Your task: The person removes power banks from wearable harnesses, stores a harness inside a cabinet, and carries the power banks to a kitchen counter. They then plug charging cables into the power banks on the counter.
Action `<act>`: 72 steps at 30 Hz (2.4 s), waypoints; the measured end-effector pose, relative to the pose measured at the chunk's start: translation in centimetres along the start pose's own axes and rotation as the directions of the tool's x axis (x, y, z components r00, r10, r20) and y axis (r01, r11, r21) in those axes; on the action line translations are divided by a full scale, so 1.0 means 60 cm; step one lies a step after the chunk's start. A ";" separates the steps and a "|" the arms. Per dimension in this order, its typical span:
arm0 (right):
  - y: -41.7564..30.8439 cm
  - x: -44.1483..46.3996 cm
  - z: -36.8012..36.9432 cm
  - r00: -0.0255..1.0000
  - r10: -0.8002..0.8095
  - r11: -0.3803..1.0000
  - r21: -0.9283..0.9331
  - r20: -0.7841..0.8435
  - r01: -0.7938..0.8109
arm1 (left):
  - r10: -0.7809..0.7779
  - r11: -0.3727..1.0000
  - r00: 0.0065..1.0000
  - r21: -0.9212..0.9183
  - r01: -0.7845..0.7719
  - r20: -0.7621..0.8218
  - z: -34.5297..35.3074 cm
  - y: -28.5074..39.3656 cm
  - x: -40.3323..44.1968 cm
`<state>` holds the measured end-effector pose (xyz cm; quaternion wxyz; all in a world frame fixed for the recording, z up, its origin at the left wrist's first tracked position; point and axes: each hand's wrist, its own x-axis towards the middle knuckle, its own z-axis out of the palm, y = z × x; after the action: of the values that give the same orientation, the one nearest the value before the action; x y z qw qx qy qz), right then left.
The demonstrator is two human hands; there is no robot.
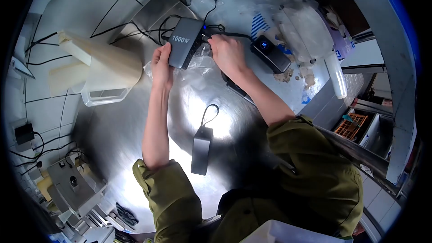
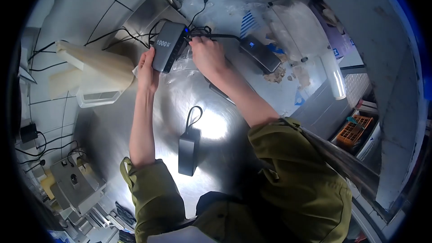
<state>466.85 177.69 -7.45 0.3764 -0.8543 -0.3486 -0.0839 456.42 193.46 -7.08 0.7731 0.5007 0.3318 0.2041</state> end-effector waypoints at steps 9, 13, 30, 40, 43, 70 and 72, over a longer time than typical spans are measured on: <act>-0.011 -0.013 0.002 1.000 0.010 0.998 -0.060 0.003 -0.010 | 0.142 0.972 0.990 0.185 -0.143 0.017 0.005 0.030 -0.009; -0.018 -0.015 -0.005 1.000 0.019 0.997 -0.079 0.002 -0.018 | 0.183 0.951 0.982 0.246 -0.190 0.052 -0.001 0.030 -0.002; -0.004 0.004 0.015 0.999 0.045 0.990 -0.137 0.018 -0.043 | 0.174 0.927 0.982 0.326 -0.187 0.068 0.010 0.008 -0.014; 0.005 -0.012 0.019 0.989 -0.071 0.977 -0.210 -0.128 0.043 | -0.226 0.973 0.969 0.065 0.221 0.097 -0.018 -0.016 -0.008; 0.015 -0.006 0.017 0.984 -0.141 0.972 -0.206 -0.113 0.116 | -0.371 0.928 0.903 0.115 0.353 0.219 -0.025 -0.008 -0.010; 0.056 0.039 0.006 0.839 0.097 0.889 0.332 0.536 -0.315 | -0.286 0.957 0.940 0.112 0.269 0.187 -0.001 -0.041 -0.016; 0.058 0.038 0.002 0.807 0.168 0.808 0.390 0.566 -0.441 | -0.271 0.960 0.936 0.131 0.246 0.224 -0.007 -0.039 -0.016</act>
<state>470.80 177.37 -8.65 0.4899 -0.7626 -0.2968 0.3006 455.41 192.14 -9.06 0.8014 0.5118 0.3087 0.0216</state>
